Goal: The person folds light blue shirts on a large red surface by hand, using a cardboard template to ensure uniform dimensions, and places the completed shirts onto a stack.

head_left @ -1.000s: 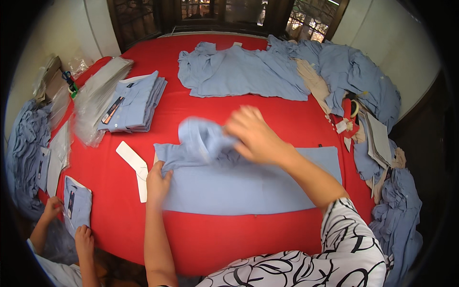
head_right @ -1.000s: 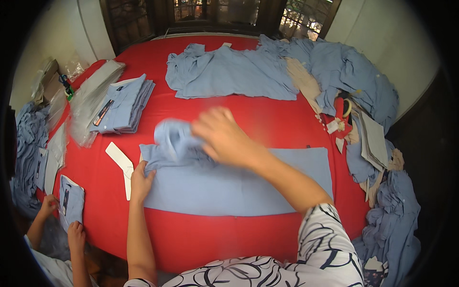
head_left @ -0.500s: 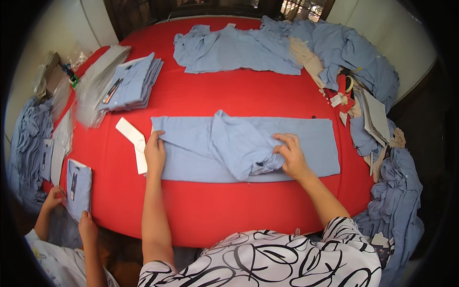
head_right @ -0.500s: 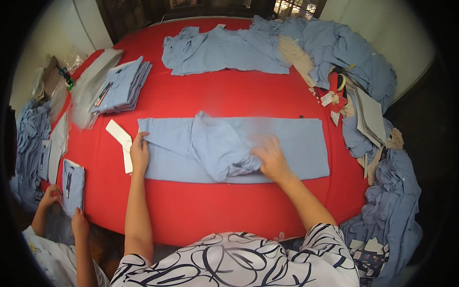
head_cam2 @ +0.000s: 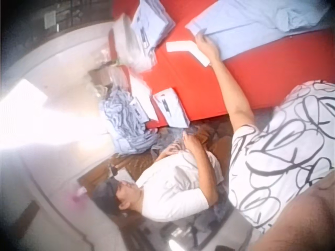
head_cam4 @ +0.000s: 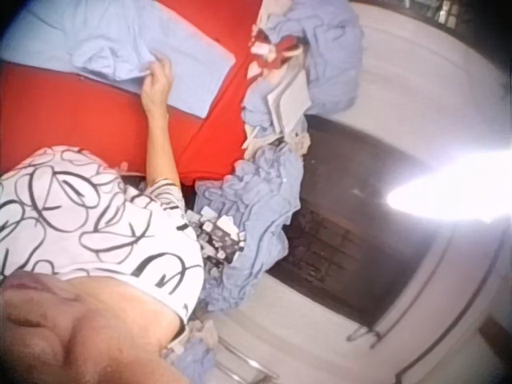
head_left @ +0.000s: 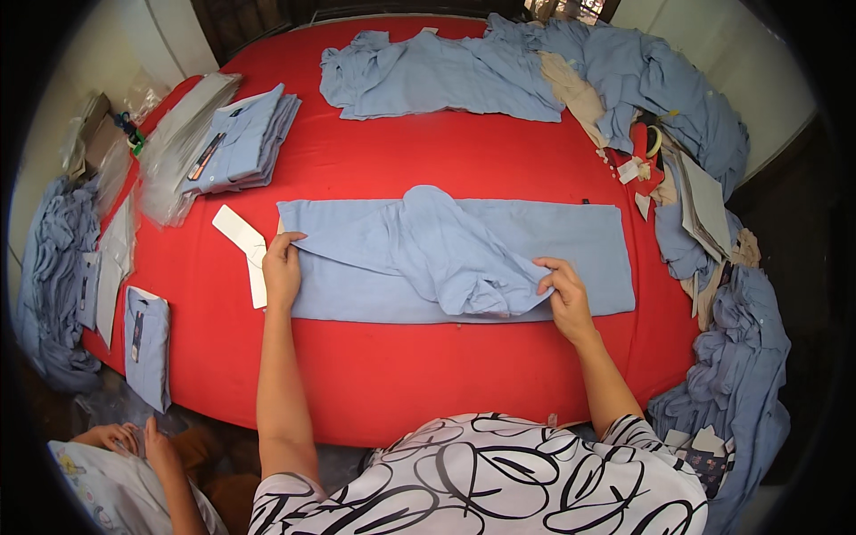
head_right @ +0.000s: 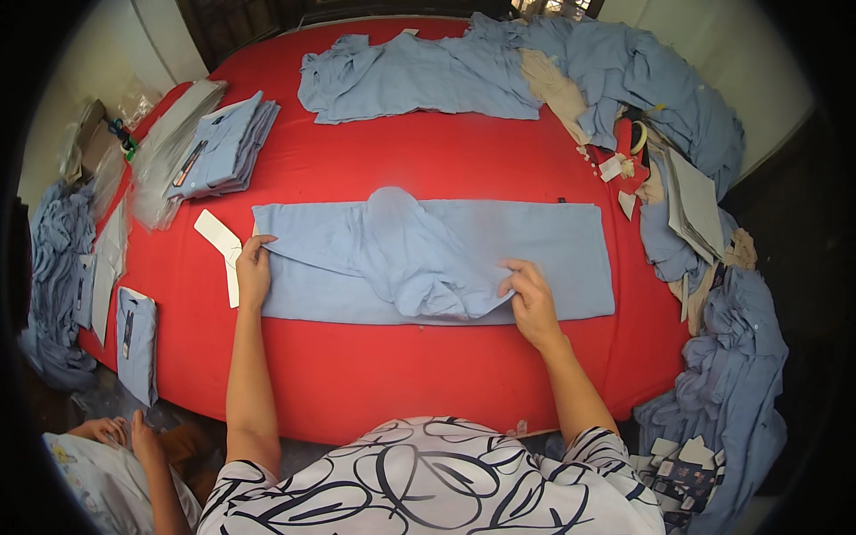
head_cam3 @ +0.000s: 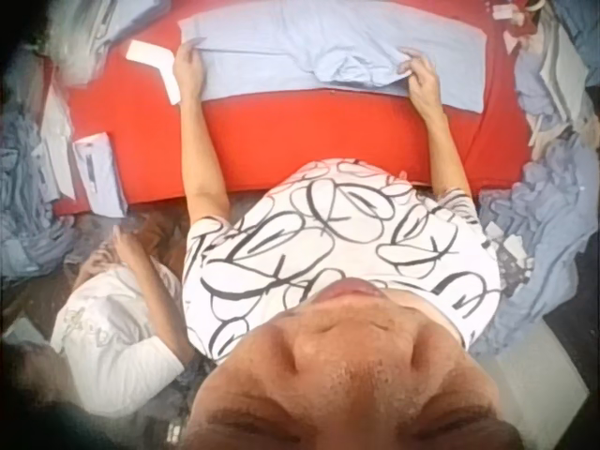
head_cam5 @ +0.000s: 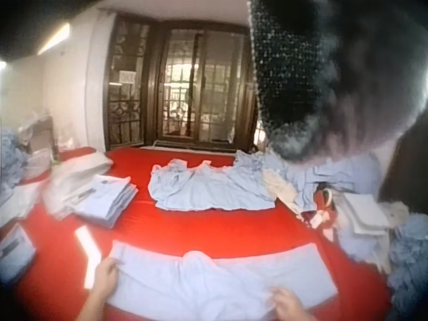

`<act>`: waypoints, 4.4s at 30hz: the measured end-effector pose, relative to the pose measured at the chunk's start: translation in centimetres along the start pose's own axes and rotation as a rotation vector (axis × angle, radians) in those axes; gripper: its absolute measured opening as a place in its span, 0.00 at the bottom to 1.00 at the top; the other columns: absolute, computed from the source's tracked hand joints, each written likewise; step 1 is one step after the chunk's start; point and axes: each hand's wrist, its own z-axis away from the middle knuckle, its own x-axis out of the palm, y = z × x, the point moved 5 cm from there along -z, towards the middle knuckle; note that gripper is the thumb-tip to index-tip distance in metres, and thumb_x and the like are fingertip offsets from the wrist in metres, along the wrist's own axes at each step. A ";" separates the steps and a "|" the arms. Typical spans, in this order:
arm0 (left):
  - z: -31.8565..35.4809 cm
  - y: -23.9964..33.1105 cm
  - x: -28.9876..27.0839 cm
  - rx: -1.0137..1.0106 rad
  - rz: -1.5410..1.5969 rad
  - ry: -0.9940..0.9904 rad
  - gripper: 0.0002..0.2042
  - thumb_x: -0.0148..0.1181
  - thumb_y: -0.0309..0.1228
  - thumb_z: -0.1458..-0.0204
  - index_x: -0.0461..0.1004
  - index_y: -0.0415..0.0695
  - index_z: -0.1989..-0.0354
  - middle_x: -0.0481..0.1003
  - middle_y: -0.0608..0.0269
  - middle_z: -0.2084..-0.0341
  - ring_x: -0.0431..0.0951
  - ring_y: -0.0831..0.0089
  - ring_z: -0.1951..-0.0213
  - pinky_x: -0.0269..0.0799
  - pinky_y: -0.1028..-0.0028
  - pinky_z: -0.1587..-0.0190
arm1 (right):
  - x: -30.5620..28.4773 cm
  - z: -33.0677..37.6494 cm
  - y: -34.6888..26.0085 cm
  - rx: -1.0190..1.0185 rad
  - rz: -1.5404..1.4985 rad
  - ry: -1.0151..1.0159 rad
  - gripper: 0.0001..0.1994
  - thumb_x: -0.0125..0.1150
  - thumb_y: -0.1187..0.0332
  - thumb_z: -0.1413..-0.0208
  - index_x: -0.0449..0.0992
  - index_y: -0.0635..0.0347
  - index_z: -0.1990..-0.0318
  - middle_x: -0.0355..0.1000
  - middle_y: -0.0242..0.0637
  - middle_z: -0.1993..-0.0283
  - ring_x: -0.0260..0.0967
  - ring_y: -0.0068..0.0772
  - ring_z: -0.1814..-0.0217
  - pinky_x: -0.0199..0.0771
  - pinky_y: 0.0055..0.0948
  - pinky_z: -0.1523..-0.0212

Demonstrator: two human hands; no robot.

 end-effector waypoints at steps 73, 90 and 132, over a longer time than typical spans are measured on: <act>-1.1 0.2 -4.3 -0.432 -0.476 -0.133 0.20 0.66 0.39 0.49 0.77 0.37 0.54 0.73 0.45 0.51 0.75 0.52 0.50 0.71 0.61 0.50 | 15.7 -3.2 -6.0 0.534 -0.638 -0.350 0.26 0.60 0.62 0.39 0.63 0.63 0.37 0.67 0.48 0.39 0.73 0.34 0.50 0.73 0.30 0.50; 13.5 16.5 6.0 0.432 -0.410 -0.132 0.21 0.66 0.40 0.50 0.74 0.49 0.48 0.68 0.61 0.42 0.62 0.54 0.38 0.52 0.45 0.36 | 11.1 -6.3 0.0 0.333 -0.079 -0.275 0.11 0.61 0.72 0.41 0.75 0.62 0.52 0.73 0.33 0.61 0.70 0.23 0.63 0.74 0.27 0.61; 12.0 8.4 4.3 -0.276 0.010 -0.035 0.17 0.66 0.33 0.47 0.70 0.28 0.75 0.72 0.52 0.60 0.73 0.65 0.70 0.72 0.66 0.66 | 10.6 -0.3 0.7 0.237 0.070 0.125 0.15 0.64 0.69 0.44 0.69 0.70 0.77 0.66 0.43 0.55 0.67 0.29 0.67 0.72 0.28 0.70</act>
